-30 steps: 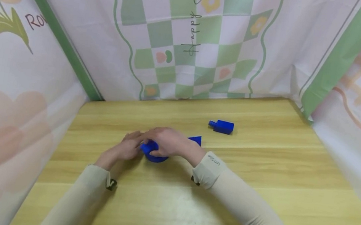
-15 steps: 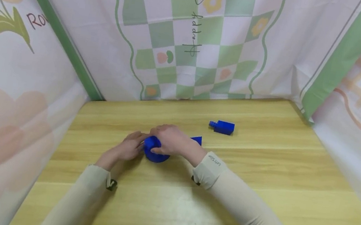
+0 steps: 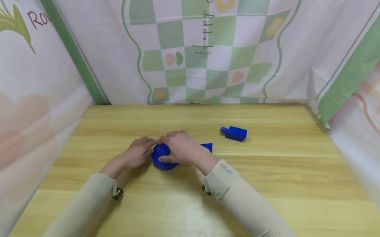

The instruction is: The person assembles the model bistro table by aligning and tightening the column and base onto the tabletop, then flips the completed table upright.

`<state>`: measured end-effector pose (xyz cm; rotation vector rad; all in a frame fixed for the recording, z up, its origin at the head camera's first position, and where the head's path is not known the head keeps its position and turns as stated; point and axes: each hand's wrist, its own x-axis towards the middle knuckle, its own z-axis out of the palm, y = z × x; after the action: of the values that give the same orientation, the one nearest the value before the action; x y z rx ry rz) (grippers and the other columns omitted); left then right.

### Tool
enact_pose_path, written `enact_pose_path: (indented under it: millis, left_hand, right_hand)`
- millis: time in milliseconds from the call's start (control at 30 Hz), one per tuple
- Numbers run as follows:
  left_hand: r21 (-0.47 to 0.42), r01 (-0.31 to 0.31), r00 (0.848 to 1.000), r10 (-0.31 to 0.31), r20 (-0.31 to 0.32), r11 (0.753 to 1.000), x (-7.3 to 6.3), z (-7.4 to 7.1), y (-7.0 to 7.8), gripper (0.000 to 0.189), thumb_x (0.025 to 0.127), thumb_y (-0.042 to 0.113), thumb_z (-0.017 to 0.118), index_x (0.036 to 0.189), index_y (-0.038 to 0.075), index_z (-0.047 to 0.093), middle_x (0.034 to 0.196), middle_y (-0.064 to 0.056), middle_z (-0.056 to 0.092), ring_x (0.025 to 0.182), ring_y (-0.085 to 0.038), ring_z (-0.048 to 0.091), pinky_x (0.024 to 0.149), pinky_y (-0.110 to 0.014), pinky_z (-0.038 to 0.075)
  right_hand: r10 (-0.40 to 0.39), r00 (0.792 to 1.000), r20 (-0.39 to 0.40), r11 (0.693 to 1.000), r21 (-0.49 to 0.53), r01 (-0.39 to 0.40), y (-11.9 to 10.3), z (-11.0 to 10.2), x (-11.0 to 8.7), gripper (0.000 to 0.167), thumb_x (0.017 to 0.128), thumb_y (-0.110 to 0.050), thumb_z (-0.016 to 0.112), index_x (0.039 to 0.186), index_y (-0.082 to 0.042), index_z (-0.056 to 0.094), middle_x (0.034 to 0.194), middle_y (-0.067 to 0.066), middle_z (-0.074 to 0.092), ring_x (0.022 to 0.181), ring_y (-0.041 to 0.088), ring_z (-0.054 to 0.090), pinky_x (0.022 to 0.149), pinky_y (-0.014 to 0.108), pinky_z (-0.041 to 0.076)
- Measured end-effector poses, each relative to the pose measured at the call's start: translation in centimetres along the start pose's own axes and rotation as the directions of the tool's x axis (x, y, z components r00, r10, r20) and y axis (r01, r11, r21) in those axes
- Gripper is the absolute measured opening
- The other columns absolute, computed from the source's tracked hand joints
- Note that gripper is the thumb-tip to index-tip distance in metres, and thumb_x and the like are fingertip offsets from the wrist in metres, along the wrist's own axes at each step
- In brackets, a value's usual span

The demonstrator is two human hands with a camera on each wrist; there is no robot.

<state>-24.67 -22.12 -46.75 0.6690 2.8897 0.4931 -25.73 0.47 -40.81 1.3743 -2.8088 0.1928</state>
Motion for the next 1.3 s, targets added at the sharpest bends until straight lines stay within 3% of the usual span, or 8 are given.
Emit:
enact_pose_path:
  millis: [200, 333, 467, 700, 933, 1300]
  left_hand:
    - [-0.007, 0.013, 1.000, -0.013, 0.016, 1.000, -0.1, 0.0, -0.1, 0.046, 0.106, 0.020, 0.042, 0.151, 0.012, 0.042, 0.150, -0.023, 0.045, 0.147, -0.050, 0.026, 0.120, -0.067, 0.016]
    - [0.007, 0.004, 1.000, -0.004, 0.002, 1.000, -0.1, 0.1, -0.1, 0.046, 0.106, 0.019, 0.042, 0.151, 0.011, 0.042, 0.150, -0.025, 0.043, 0.147, -0.051, 0.026, 0.119, -0.067, 0.017]
    - [0.023, 0.006, 1.000, -0.006, -0.012, 1.000, -0.1, 0.3, -0.1, 0.045, 0.106, 0.019, 0.042, 0.150, 0.011, 0.042, 0.151, -0.026, 0.042, 0.146, -0.052, 0.026, 0.118, -0.069, 0.017]
    - [0.022, 0.017, 1.000, -0.016, -0.024, 1.000, -0.1, 0.3, 0.0, 0.043, 0.105, 0.018, 0.042, 0.147, 0.008, 0.044, 0.152, -0.030, 0.039, 0.146, -0.055, 0.024, 0.116, -0.072, 0.017]
    - [0.034, 0.076, 0.997, -0.076, 0.002, 0.997, 0.4, -0.4, 0.2, 0.044, 0.106, 0.020, 0.040, 0.151, 0.018, 0.041, 0.157, -0.027, 0.033, 0.150, -0.050, 0.018, 0.118, -0.072, 0.013]
    - [0.011, 0.111, 0.994, -0.111, 0.009, 0.994, 0.5, 0.1, 0.0, 0.045, 0.108, 0.025, 0.037, 0.153, 0.024, 0.039, 0.159, -0.026, 0.031, 0.151, -0.048, 0.016, 0.119, -0.071, 0.010]
  right_hand:
    - [-0.072, 0.997, 0.006, 0.997, 0.043, 0.071, 0.5, -0.5, -0.5, 0.054, 0.091, -0.035, 0.070, 0.141, -0.019, 0.058, 0.126, 0.005, 0.062, 0.114, 0.020, 0.062, 0.099, 0.038, 0.053]
    - [-0.062, 0.998, 0.006, 0.996, 0.066, 0.061, 0.5, -0.4, -0.5, 0.055, 0.093, -0.044, 0.067, 0.142, -0.020, 0.055, 0.133, 0.004, 0.063, 0.119, 0.022, 0.063, 0.101, 0.040, 0.052]
    - [-0.073, 0.997, -0.002, 0.997, 0.027, 0.073, 0.5, -0.2, -0.6, 0.058, 0.093, -0.051, 0.065, 0.141, -0.021, 0.055, 0.132, 0.004, 0.065, 0.119, 0.023, 0.064, 0.102, 0.042, 0.052]
    - [-0.134, 0.991, 0.016, 0.990, -0.029, 0.135, 0.7, -0.4, -0.9, 0.066, 0.087, -0.034, 0.074, 0.147, -0.025, 0.049, 0.134, 0.003, 0.063, 0.125, 0.022, 0.060, 0.104, 0.040, 0.051]
    - [-0.113, 0.994, 0.013, 0.993, -0.026, 0.113, 0.8, -1.1, -0.6, 0.057, 0.089, -0.041, 0.074, 0.140, -0.022, 0.058, 0.127, 0.001, 0.069, 0.116, 0.021, 0.065, 0.098, 0.040, 0.054]
    - [-0.052, 0.998, -0.020, 0.996, -0.069, 0.051, 0.7, -0.8, -0.6, 0.054, 0.084, -0.052, 0.076, 0.130, -0.025, 0.065, 0.119, -0.002, 0.071, 0.107, 0.018, 0.069, 0.091, 0.039, 0.056]
